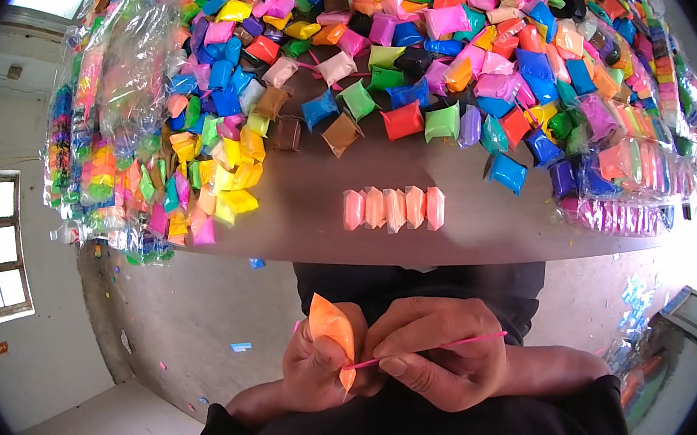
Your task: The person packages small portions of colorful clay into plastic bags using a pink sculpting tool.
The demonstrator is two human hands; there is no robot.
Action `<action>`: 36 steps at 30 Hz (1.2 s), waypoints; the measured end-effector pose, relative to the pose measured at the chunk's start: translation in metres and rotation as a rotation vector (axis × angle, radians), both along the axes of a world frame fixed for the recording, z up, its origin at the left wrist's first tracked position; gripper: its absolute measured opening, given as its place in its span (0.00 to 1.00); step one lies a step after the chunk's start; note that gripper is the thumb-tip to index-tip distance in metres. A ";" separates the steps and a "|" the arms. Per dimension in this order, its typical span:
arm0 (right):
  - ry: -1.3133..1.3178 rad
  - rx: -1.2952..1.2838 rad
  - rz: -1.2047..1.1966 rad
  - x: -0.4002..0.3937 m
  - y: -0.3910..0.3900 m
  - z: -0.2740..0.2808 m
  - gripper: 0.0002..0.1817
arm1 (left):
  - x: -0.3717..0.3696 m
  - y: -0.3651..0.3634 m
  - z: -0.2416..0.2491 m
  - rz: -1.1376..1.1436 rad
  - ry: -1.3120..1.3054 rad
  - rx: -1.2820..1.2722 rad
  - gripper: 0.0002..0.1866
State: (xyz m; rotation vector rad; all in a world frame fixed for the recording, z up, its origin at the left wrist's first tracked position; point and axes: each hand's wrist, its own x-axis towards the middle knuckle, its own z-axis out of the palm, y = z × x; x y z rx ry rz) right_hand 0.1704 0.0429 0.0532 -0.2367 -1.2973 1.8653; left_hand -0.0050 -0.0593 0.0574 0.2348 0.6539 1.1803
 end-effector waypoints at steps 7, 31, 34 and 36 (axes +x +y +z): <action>-0.002 0.056 0.036 0.000 0.005 0.002 0.04 | 0.004 0.001 -0.002 0.079 0.267 0.071 0.27; -0.113 0.148 -0.053 0.000 0.008 0.000 0.04 | 0.005 0.002 -0.005 0.092 -0.067 -0.004 0.28; -0.064 0.211 0.022 -0.001 0.006 -0.001 0.03 | 0.007 0.008 -0.002 0.051 0.292 0.077 0.29; -0.291 0.279 -0.270 -0.001 0.014 -0.007 0.06 | 0.010 0.009 -0.007 0.011 -0.018 0.013 0.32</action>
